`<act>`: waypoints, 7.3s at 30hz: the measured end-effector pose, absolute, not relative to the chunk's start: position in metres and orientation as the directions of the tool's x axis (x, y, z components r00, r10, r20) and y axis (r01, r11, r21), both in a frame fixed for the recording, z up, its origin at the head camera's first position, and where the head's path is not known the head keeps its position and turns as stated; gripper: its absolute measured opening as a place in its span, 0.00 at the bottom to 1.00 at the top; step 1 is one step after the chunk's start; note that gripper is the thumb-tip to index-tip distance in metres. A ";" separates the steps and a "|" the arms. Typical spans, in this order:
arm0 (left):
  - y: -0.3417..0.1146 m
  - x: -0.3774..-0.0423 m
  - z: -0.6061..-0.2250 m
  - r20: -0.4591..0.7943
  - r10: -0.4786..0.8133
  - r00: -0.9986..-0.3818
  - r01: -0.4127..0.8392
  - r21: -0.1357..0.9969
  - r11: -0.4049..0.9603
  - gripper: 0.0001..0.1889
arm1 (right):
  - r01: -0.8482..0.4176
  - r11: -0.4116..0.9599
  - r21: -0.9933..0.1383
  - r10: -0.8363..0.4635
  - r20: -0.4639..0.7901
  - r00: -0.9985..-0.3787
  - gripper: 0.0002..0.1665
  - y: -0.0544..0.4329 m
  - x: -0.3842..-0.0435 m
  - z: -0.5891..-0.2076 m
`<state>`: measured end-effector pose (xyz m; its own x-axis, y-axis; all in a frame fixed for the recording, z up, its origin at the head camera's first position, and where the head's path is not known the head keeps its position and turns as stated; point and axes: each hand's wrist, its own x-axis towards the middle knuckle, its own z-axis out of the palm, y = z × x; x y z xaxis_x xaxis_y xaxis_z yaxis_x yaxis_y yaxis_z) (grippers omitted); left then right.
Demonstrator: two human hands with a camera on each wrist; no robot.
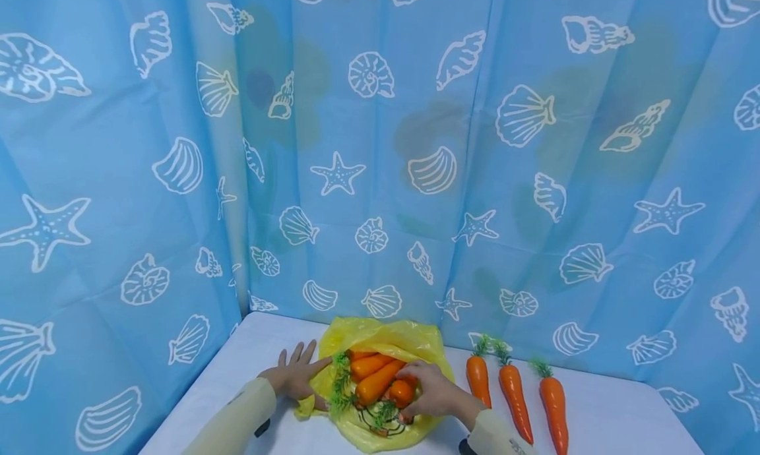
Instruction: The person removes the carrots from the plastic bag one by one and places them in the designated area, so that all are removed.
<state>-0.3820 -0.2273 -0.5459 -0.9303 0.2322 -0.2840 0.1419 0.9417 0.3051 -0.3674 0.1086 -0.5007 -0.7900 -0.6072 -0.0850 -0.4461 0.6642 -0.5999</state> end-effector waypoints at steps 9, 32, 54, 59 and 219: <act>-0.225 -0.386 -0.550 -0.281 0.215 -0.935 0.121 0.315 0.941 0.57 | -0.405 0.695 -0.595 -0.573 -0.117 -0.811 0.34 0.106 -0.367 -0.499; -0.226 -0.386 -0.552 -0.289 0.201 -0.936 0.105 0.315 0.943 0.56 | -0.396 0.741 -0.542 -0.541 -0.133 -0.830 0.30 0.102 -0.362 -0.497; -0.224 -0.374 -0.535 -0.298 0.241 -0.924 0.144 0.314 0.938 0.55 | -0.410 0.751 -0.517 -0.551 -0.150 -0.821 0.25 0.102 -0.361 -0.506; -0.224 -0.374 -0.534 -0.299 0.239 -0.924 0.144 0.307 0.941 0.55 | -0.412 0.748 -0.520 -0.554 -0.148 -0.819 0.24 0.102 -0.361 -0.507; -0.221 -0.375 -0.533 -0.318 0.200 -0.927 0.111 0.277 0.955 0.56 | -0.168 0.557 -0.813 -0.285 0.002 -0.958 0.47 0.186 -0.342 -0.456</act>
<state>-0.3755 -0.2214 -0.5332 -0.9268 0.1996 -0.3181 0.1106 0.9545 0.2769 -0.3416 0.1863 -0.4561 -0.9584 -0.2854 0.0023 -0.1679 0.5574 -0.8131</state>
